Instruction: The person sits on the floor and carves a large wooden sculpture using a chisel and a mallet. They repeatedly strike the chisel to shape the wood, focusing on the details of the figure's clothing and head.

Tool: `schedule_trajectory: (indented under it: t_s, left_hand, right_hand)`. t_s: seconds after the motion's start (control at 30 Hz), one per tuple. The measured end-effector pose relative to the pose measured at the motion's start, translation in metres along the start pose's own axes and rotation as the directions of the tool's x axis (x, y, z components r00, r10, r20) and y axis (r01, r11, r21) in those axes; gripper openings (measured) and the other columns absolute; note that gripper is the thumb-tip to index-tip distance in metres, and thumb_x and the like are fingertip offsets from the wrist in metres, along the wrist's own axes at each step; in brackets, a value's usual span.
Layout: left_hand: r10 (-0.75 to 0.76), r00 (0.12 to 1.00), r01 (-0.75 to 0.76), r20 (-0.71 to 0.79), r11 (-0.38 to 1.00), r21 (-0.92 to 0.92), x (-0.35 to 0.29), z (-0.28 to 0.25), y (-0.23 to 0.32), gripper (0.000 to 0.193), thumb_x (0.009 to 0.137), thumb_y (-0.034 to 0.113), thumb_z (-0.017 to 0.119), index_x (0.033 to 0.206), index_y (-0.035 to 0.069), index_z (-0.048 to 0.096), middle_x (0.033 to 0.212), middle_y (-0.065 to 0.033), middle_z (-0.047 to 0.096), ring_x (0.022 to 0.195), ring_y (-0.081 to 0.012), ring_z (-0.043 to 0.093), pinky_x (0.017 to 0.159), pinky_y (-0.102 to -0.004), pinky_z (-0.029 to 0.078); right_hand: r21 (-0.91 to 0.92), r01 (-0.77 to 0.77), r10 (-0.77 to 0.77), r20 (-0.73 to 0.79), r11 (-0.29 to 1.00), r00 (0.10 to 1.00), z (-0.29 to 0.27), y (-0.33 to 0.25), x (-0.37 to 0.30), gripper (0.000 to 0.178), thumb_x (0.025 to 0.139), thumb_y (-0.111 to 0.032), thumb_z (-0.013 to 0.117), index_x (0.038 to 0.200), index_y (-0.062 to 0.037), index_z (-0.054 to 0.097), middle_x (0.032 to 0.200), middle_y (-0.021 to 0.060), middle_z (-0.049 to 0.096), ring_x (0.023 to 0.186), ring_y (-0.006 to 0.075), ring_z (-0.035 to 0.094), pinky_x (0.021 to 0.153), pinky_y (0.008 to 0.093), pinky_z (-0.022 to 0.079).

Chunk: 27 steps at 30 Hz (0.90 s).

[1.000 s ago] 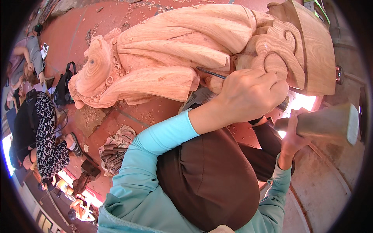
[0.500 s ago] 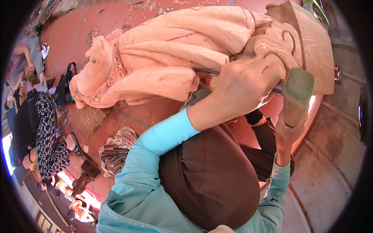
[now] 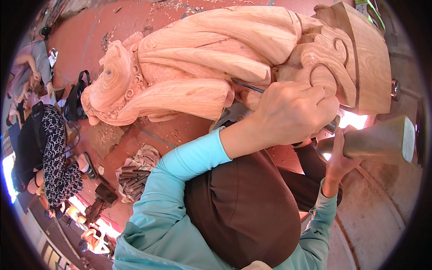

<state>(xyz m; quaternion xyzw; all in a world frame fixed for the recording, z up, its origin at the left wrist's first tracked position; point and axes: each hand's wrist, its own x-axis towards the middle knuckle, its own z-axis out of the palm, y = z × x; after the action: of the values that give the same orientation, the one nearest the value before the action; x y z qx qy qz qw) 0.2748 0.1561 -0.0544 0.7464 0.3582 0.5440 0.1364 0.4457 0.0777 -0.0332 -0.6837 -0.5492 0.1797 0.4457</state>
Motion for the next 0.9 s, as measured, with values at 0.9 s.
schedule_trajectory:
  t_s: [0.9]
  left_hand:
    - [-0.030, 0.995, 0.018, 0.095, 0.992, 0.127, 0.011, -0.019, 0.043, 0.025, 0.066, 0.013, 0.070, 0.064, 0.006, 0.046, 0.057, -0.0018, 0.041, 0.047, -0.0156, 0.047, 0.040, -0.0290, 0.036]
  right_hand:
    - [-0.141, 0.141, -0.123, 0.134, 0.980, 0.983, -0.017, 0.027, -0.004, 0.026, 0.082, -0.001, 0.068, 0.105, 0.0035, 0.058, 0.098, 0.0091, 0.063, 0.087, 0.0139, 0.060, 0.076, 0.0284, 0.048]
